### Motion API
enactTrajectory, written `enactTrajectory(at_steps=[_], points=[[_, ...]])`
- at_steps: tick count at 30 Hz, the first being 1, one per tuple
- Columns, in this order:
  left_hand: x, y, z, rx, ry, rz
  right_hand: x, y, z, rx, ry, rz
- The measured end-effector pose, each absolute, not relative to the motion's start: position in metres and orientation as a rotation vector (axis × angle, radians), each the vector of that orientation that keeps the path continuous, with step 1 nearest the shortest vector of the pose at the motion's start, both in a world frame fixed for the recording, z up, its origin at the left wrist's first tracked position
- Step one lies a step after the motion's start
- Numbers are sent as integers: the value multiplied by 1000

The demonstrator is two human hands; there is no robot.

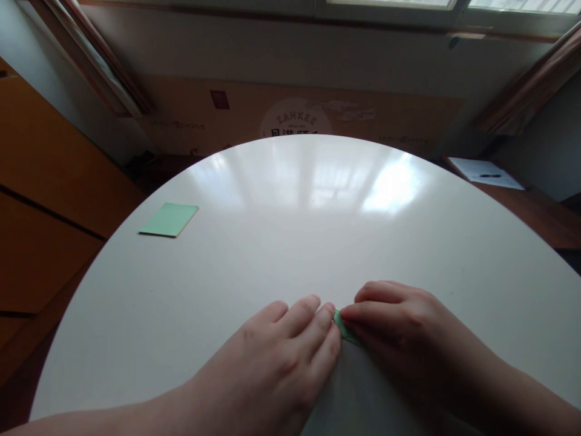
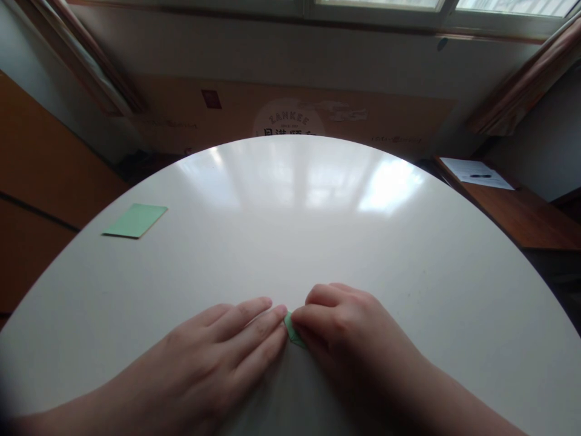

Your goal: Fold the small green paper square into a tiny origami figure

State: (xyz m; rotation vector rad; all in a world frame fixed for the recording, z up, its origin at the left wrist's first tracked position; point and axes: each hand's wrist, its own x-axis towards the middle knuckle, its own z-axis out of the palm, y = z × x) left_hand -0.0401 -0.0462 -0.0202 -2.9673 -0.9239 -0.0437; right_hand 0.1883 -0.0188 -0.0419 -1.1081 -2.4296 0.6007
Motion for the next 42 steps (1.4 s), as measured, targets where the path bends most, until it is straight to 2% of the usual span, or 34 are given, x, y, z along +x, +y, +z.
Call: enactTrajectory(at_steps=[14,26,42], points=[[-38,-44,-22,-2879,-964,-189,189,-16,-37,-1094,-2544,449],[-37,-39,-24,-3069,-958,-117,188,-15,-35,-1125,-2588,417],[-37,-42,-25,-3023,-957,-161,206,-11,-20,-1191,-2616,414]])
